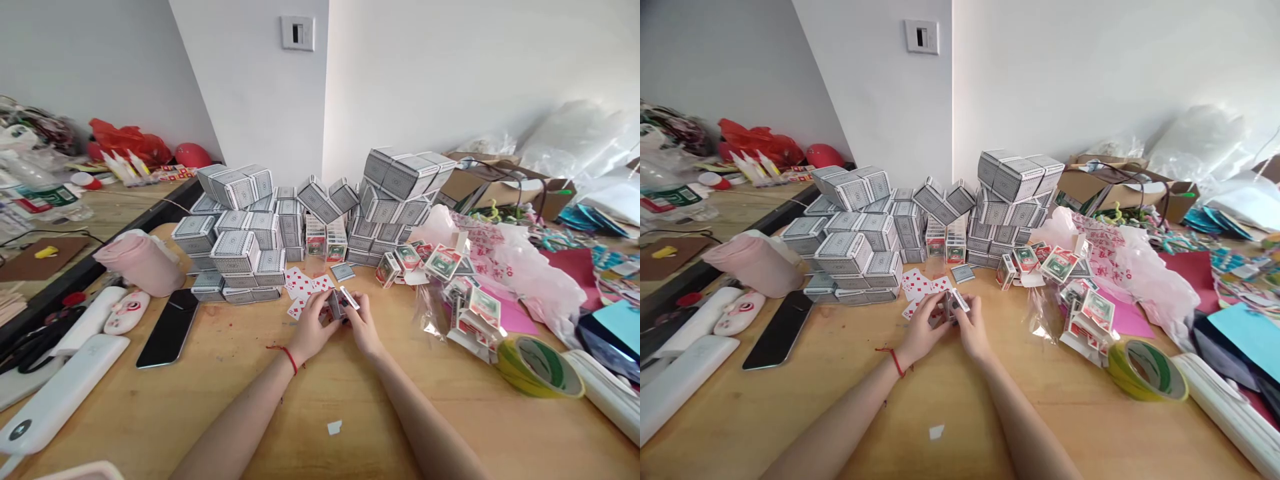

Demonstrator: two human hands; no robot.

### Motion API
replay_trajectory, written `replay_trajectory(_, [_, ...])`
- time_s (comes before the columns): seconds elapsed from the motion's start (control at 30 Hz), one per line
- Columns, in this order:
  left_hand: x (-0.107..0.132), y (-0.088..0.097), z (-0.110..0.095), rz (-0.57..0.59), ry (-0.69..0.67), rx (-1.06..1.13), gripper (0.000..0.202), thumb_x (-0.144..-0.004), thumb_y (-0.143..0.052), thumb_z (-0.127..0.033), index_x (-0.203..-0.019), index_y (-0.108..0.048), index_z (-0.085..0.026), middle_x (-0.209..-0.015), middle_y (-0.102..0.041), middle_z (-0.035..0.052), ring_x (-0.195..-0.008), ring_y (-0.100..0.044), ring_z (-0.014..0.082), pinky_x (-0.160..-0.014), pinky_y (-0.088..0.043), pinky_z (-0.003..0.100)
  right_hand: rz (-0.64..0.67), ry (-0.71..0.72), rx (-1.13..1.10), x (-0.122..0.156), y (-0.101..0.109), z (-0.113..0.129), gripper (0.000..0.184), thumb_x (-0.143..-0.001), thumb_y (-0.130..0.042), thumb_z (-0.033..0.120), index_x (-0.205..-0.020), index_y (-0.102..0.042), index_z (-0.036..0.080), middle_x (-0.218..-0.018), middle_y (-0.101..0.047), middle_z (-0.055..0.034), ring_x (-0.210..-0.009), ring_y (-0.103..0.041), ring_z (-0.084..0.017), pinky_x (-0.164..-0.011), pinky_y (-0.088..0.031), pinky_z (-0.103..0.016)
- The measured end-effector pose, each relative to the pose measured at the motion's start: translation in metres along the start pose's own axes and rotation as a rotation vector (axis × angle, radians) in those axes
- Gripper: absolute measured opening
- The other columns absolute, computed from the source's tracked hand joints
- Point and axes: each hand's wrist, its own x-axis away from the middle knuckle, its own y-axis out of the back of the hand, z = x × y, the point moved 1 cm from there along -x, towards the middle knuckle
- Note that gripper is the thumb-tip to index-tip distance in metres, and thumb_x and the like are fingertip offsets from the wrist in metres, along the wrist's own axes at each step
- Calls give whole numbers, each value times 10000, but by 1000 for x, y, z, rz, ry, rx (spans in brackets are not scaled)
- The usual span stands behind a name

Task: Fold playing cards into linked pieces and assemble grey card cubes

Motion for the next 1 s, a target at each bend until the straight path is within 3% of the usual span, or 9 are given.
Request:
replay_trajectory(0.2, [0, 0, -2, 12, -22, -107, 572, -702, -606, -123, -1232, -427, -241, -1217, -475, 81, -1146, -476, 226, -943, -448, 398, 164, 72, -45, 2, 0, 1, 445, -834, -487, 459, -1226, -428, 256, -1236, -527, -41, -1152, -476, -201, -991, -369, -343])
replay_trajectory(0.37, [1, 0, -5, 50, -74, -150, 577, -657, -601, -79, -1196, -452, -221, -1217, -466, 89, -1163, -457, 231, -991, -406, 417, 143, 37, -55, -2, 1, -11, 539, -852, -357, 581, -1246, -481, 235, -1291, -509, -53, -1236, -413, -232, -1059, -293, -385])
replay_trajectory(0.47, [2, 1, -8, 69, -118, -166, 573, -651, -587, -65, -1186, -457, -220, -1211, -467, 91, -1174, -438, 238, -1014, -374, 438, 133, 8, -55, -4, 2, -13, 527, -846, -356, 594, -1160, -553, 219, -1175, -590, -61, -1120, -507, -245, -983, -374, -386])
replay_trajectory(0.6, [3, 2, -13, 100, -162, -179, 574, -638, -562, -41, -1172, -452, -218, -1182, -479, 85, -1159, -434, 246, -1001, -376, 448, 88, -47, -40, -4, 2, -10, 450, -817, -432, 587, -1010, -590, 214, -966, -647, -42, -851, -584, -202, -768, -470, -315])
replay_trajectory(0.83, [4, 3, -18, 117, -163, -173, 556, -605, -541, -25, -1130, -456, -188, -1156, -458, 95, -1147, -424, 247, -992, -382, 424, 55, -108, -207, -4, -1, -1, 273, -726, -632, 461, -790, -498, 232, -972, -624, 0, -790, -570, -145, -672, -459, -248])
replay_trajectory(1.0, [4, 4, -17, 131, -140, -107, 544, -642, -552, -63, -1153, -419, -196, -1153, -503, 101, -1096, -482, 250, -944, -413, 431, 100, -160, -249, -2, -2, 4, 273, -720, -642, 418, -787, -452, 235, -829, -585, 35, -584, -521, -97, -491, -410, -206])
